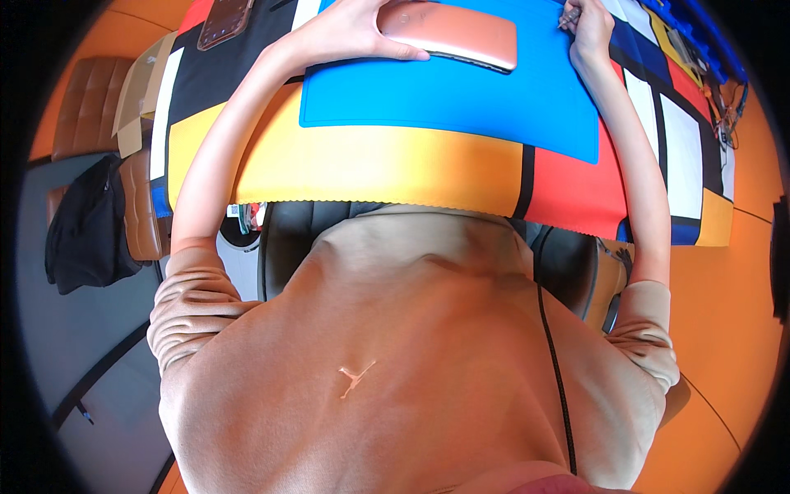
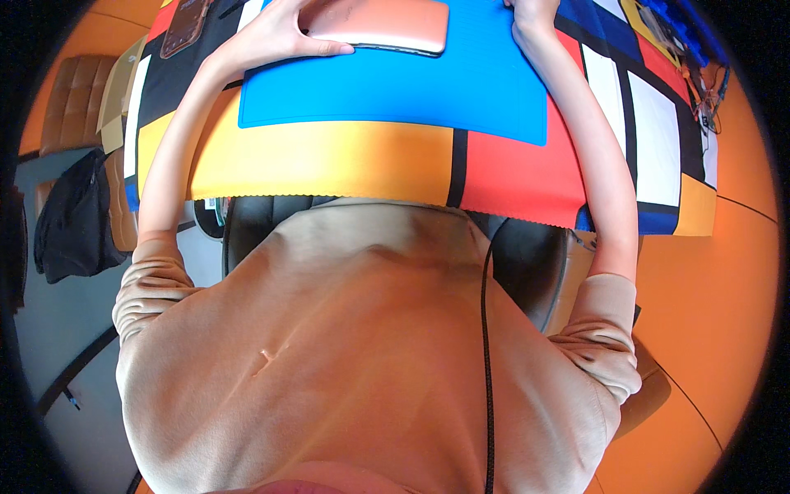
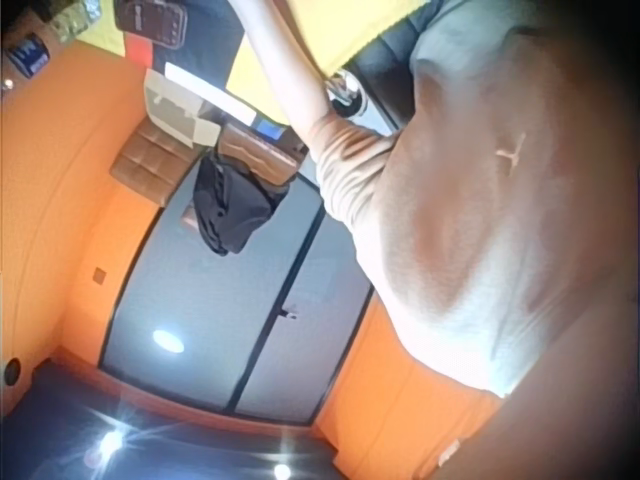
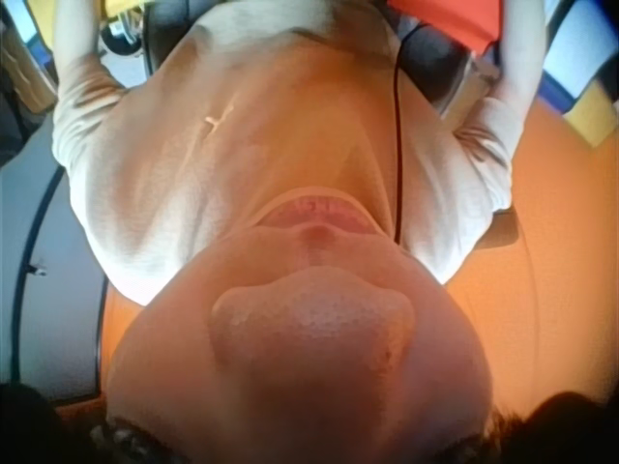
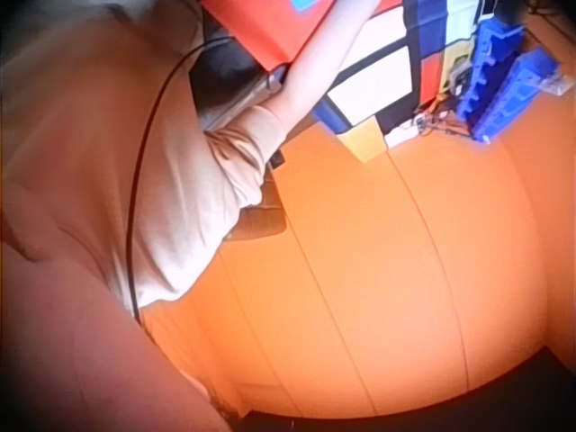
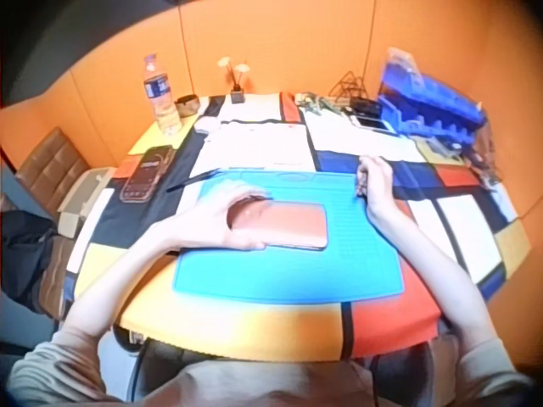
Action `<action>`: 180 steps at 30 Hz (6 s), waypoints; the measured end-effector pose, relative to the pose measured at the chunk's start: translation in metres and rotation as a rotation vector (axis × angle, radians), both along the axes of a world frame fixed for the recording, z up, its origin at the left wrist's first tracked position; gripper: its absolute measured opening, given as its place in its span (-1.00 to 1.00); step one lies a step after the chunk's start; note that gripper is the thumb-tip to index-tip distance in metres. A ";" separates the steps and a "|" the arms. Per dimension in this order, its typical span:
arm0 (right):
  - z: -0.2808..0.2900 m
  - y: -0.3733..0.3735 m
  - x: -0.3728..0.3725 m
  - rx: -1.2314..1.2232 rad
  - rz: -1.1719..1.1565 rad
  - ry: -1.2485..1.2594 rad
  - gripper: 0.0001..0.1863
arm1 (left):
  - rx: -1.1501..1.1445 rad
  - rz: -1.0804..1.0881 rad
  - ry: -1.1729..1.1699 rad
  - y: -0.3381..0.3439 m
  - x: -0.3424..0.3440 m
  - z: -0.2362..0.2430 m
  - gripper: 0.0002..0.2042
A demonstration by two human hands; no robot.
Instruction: The person uses a screwdriver to remove screws from a smartphone's internal components on a blue mat. They then place the back cover on the phone and continue to work on the internal circuit board.
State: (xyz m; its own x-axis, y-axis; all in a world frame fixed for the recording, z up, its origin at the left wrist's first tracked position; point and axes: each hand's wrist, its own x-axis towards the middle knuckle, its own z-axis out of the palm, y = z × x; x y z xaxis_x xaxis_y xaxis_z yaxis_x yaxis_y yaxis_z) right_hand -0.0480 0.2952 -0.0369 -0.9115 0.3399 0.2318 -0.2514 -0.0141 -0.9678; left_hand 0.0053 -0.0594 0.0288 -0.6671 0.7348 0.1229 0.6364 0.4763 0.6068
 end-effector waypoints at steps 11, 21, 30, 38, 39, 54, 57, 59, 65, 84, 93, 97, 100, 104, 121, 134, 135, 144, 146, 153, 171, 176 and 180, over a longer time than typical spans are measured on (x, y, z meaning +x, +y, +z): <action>-0.003 0.002 -0.002 0.003 0.006 -0.002 -0.76 | 0.022 0.140 -0.181 0.001 0.005 0.010 -0.33; 0.023 -0.026 0.021 0.291 0.239 0.062 -0.90 | 0.015 0.214 0.104 -0.004 -0.008 -0.006 -0.58; 0.042 -0.077 0.071 0.297 0.713 0.011 -0.98 | -0.030 0.155 0.284 -0.006 -0.013 -0.021 -0.61; 0.038 -0.087 0.077 0.309 0.781 -0.043 -0.90 | 0.009 0.093 0.415 -0.006 -0.019 -0.032 -0.64; 0.037 -0.087 0.076 0.297 0.784 -0.038 -0.89 | 0.013 0.090 0.414 -0.006 -0.019 -0.033 -0.65; 0.046 -0.093 0.087 0.186 1.024 -0.118 -0.72 | -0.119 0.187 0.529 -0.003 -0.017 -0.047 -0.62; 0.039 -0.090 0.080 0.111 1.087 -0.104 -0.69 | -0.171 0.219 0.665 -0.003 -0.019 -0.053 -0.60; 0.036 -0.085 0.077 0.068 1.080 -0.154 -0.64 | -0.172 0.247 0.684 -0.003 -0.020 -0.056 -0.59; 0.038 -0.075 0.073 0.152 1.174 -0.148 -0.77 | -0.220 0.262 0.743 -0.002 -0.018 -0.055 -0.61; 0.053 -0.083 0.085 0.173 1.154 -0.127 -0.87 | 0.071 0.193 0.481 0.009 -0.008 -0.032 -0.71; 0.057 -0.047 0.062 -0.029 1.200 -0.203 -0.88 | 0.009 0.282 0.365 0.006 -0.004 -0.029 -0.64; 0.070 -0.024 0.049 -0.377 0.946 -0.313 -0.95 | 0.059 0.262 0.328 0.004 -0.003 -0.027 -0.64; 0.069 -0.017 0.042 -0.160 0.821 -0.401 -0.91 | 0.233 0.213 0.105 0.005 -0.004 -0.026 -0.71; 0.061 -0.019 0.043 0.367 0.574 -0.279 -0.91 | 0.474 0.241 -0.335 0.010 -0.001 -0.018 -0.81; 0.068 -0.054 0.072 0.851 0.261 0.143 -0.81 | 0.343 0.050 0.881 -0.003 -0.001 -0.008 -0.46; 0.081 -0.087 0.119 1.246 0.505 0.764 -0.62 | 0.316 -0.037 1.019 -0.009 -0.008 -0.005 -0.40; 0.080 -0.087 0.118 1.198 0.515 0.739 -0.62 | 0.320 -0.029 1.019 -0.008 -0.008 -0.005 -0.40; 0.072 -0.087 0.118 1.151 0.560 0.689 -0.67 | 0.322 -0.019 0.987 -0.009 -0.006 -0.005 -0.40; 0.073 -0.087 0.118 1.158 0.564 0.694 -0.66 | 0.324 -0.027 0.970 -0.009 -0.006 -0.005 -0.40; 0.072 -0.086 0.117 1.141 0.567 0.657 -0.64 | 0.308 0.027 0.902 -0.008 -0.005 -0.006 -0.42; 0.057 -0.042 0.065 0.411 0.632 -0.116 -0.56 | 0.597 0.297 -0.430 0.002 -0.006 -0.004 -0.62; 0.066 -0.059 0.082 0.132 0.932 -0.320 -0.54 | 0.866 0.483 -0.707 0.010 -0.007 -0.002 -0.74; 0.069 -0.063 0.087 0.097 1.049 -0.252 -0.40 | 0.880 0.287 -0.760 0.009 -0.010 -0.019 -0.80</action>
